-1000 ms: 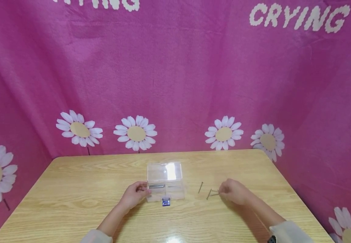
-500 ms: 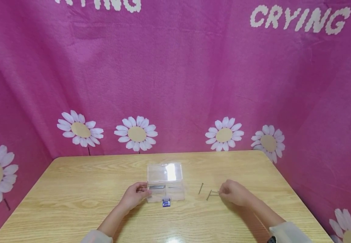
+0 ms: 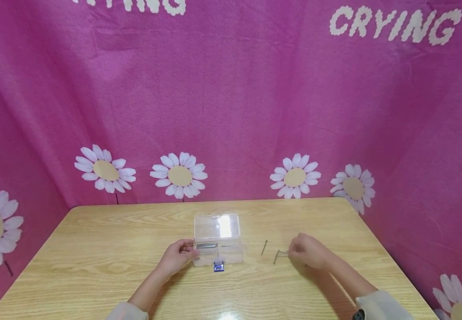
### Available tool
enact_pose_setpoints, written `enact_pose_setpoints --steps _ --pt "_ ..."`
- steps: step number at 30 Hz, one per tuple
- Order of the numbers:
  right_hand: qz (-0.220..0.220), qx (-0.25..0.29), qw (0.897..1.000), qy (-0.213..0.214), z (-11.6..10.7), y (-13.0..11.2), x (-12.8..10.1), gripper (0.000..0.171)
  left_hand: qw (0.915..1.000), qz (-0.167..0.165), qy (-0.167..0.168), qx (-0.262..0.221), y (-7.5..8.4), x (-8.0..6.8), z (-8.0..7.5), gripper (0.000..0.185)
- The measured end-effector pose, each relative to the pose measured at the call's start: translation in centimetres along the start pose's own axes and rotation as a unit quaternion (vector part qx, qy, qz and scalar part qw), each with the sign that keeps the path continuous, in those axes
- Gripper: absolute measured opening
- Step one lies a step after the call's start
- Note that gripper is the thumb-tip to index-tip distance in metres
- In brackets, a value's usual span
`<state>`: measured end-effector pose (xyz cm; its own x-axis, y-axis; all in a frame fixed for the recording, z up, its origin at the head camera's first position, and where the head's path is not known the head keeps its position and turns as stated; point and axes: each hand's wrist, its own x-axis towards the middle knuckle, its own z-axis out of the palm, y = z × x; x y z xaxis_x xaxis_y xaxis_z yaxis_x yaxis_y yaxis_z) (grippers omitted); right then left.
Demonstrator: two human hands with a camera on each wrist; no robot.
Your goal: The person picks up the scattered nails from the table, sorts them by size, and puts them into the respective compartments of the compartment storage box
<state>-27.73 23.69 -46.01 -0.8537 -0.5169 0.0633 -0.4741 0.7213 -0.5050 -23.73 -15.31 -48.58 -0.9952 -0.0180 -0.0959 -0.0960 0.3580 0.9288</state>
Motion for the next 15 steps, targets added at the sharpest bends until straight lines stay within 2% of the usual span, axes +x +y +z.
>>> enact_pose_setpoints --steps 15 --pt "0.01 0.004 1.0 0.014 -0.1 -1.3 0.4 0.005 0.9999 0.006 0.006 0.006 0.2 -0.2 0.0 0.042"
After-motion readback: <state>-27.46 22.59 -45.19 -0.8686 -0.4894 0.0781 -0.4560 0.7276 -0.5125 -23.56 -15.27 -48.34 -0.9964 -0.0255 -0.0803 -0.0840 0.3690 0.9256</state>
